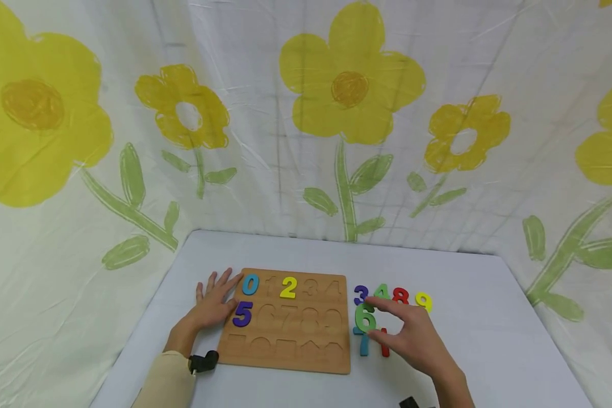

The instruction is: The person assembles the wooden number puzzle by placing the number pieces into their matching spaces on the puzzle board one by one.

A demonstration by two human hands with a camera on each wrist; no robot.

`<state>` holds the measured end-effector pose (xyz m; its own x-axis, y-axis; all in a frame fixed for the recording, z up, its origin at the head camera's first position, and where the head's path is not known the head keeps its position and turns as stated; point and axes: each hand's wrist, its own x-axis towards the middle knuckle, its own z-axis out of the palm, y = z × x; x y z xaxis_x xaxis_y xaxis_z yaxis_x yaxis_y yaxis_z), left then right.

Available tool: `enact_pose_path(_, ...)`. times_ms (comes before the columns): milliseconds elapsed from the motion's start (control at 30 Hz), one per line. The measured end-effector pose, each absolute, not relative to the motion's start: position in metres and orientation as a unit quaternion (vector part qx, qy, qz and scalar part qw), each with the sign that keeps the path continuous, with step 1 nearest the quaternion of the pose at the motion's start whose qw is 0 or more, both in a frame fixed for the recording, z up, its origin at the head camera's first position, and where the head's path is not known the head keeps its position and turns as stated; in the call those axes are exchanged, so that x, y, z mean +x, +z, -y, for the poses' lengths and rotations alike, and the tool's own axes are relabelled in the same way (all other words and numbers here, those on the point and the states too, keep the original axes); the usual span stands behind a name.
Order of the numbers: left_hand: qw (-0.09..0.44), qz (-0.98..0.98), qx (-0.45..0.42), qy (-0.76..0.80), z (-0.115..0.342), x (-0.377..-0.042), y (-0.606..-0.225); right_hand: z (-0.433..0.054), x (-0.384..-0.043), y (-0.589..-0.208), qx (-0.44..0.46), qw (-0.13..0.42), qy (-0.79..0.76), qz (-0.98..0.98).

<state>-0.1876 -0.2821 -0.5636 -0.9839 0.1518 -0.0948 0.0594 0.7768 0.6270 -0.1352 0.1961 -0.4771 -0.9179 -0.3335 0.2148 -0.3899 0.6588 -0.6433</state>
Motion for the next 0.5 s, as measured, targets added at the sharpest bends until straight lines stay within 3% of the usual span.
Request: enact_pose_path(500, 0.036, -0.931, 0.069, 0.357, 0.285, -0.186, -0.572, -0.125, -0.165, -0.445, 0.272, 0.055, 0.412, 0.868)
